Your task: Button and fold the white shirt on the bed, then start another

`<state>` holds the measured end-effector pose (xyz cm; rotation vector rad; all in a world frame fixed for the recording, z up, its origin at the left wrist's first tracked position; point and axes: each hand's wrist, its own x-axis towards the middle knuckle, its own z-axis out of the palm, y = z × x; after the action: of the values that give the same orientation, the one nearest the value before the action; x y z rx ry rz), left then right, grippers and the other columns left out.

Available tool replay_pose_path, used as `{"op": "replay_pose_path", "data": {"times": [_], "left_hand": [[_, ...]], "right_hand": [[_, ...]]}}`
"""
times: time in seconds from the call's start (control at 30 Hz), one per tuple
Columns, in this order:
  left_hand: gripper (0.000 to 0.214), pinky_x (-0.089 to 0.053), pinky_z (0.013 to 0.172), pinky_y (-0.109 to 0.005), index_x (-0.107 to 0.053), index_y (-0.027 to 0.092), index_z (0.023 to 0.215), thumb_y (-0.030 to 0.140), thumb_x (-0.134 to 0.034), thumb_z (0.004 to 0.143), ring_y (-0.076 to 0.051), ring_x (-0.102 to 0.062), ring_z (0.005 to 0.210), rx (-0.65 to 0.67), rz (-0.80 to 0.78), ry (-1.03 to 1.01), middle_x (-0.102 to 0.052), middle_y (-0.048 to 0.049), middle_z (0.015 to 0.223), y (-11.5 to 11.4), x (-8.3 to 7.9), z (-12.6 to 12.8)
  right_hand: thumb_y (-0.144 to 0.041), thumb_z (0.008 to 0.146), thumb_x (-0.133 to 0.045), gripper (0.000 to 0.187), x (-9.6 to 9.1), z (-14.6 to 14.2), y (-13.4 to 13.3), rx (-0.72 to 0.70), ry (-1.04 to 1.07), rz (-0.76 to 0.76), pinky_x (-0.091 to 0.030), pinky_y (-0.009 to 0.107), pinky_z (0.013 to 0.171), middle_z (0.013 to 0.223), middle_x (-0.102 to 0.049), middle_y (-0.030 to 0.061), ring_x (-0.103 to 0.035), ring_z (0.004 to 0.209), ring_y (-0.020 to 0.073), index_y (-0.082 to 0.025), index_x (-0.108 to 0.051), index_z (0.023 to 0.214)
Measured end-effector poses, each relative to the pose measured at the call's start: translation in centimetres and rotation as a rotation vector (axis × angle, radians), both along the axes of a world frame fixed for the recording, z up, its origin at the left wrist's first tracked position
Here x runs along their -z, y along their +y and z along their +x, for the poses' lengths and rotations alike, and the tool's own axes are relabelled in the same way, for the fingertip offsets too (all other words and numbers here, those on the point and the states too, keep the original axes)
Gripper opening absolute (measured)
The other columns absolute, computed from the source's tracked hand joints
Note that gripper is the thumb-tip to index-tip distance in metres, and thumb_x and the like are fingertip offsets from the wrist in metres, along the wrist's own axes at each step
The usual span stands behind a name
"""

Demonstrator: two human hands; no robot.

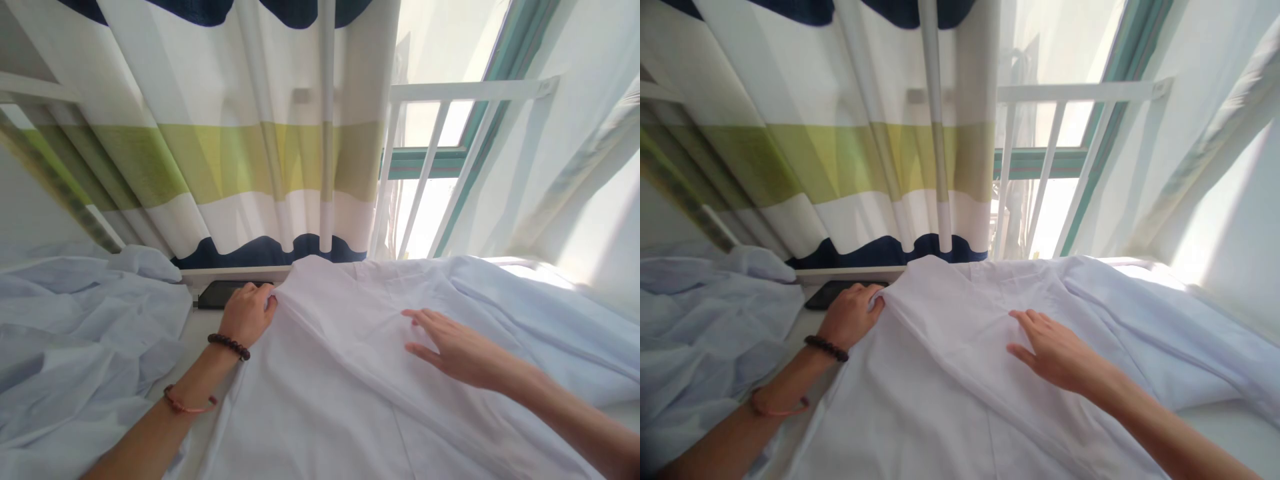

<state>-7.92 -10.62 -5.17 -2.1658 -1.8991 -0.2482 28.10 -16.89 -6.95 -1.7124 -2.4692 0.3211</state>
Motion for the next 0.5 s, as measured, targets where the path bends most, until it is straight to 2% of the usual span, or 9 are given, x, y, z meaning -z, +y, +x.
{"op": "replay_pose_path", "data": {"times": [0.1, 0.17, 0.23, 0.33, 0.4, 0.5], "left_hand": [[0.031, -0.046, 0.067, -0.036, -0.068, 0.018, 0.098, 0.029, -0.040, 0.091, -0.027, -0.064, 0.076, -0.111, -0.010, -0.026, -0.068, -0.0105, 0.080, -0.8, -0.4, -0.7], [0.029, -0.046, 0.062, -0.033, -0.068, 0.020, 0.098, 0.029, -0.041, 0.091, -0.027, -0.065, 0.074, -0.134, -0.031, -0.049, -0.070, -0.0083, 0.080, -1.3, -0.2, -1.1], [0.029, -0.047, 0.070, -0.033, -0.064, 0.021, 0.112, 0.024, -0.045, 0.090, -0.024, -0.064, 0.086, -0.055, 0.005, -0.069, -0.070, -0.0071, 0.094, -1.4, 0.3, -1.3], [0.044, -0.043, 0.086, -0.035, -0.055, 0.021, 0.128, 0.015, -0.055, 0.085, -0.024, -0.055, 0.101, 0.150, 0.123, -0.042, -0.064, -0.0059, 0.112, -1.1, 1.3, -1.3], [0.040, -0.042, 0.087, -0.038, -0.061, 0.023, 0.121, 0.014, -0.059, 0.083, -0.025, -0.053, 0.099, 0.228, 0.158, -0.010, -0.063, -0.0055, 0.111, -0.9, 1.8, -1.4], [0.027, -0.041, 0.084, -0.039, -0.067, 0.023, 0.110, 0.016, -0.059, 0.085, -0.025, -0.051, 0.096, 0.269, 0.160, -0.018, -0.066, -0.0048, 0.107, -0.5, 2.4, -1.7]], "right_hand": [[-0.046, 0.094, -0.036, 0.056, -0.4, -3.1, 2.2, 0.002, 0.018, 0.004, -0.044, 0.046, 0.095, 0.123, -0.058, 0.0162, -0.057, 0.112, 0.0296, -0.012, -0.042, 0.137], [-0.045, 0.093, -0.039, 0.054, -0.6, -4.6, 3.9, -0.016, 0.025, 0.019, -0.044, 0.047, 0.095, 0.124, -0.057, 0.0167, -0.057, 0.111, 0.0309, -0.011, -0.044, 0.136], [-0.044, 0.092, -0.043, 0.053, -0.9, -6.2, 5.9, -0.029, 0.050, 0.011, -0.043, 0.047, 0.095, 0.125, -0.057, 0.0174, -0.057, 0.111, 0.0316, -0.011, -0.046, 0.134], [-0.042, 0.092, -0.047, 0.049, -1.8, -9.0, 9.7, -0.016, 0.096, 0.015, -0.041, 0.044, 0.097, 0.125, -0.057, 0.0182, -0.053, 0.117, 0.0315, -0.011, -0.050, 0.130], [-0.041, 0.094, -0.046, 0.045, -2.4, -11.1, 12.6, 0.013, 0.123, 0.026, -0.040, 0.043, 0.099, 0.124, -0.057, 0.0178, -0.051, 0.119, 0.0310, -0.012, -0.051, 0.128], [-0.037, 0.095, -0.048, 0.036, -3.1, -14.2, 16.5, 0.070, 0.196, 0.013, -0.045, 0.043, 0.095, 0.120, -0.059, 0.0140, -0.053, 0.115, 0.0275, -0.015, -0.056, 0.122]]}}
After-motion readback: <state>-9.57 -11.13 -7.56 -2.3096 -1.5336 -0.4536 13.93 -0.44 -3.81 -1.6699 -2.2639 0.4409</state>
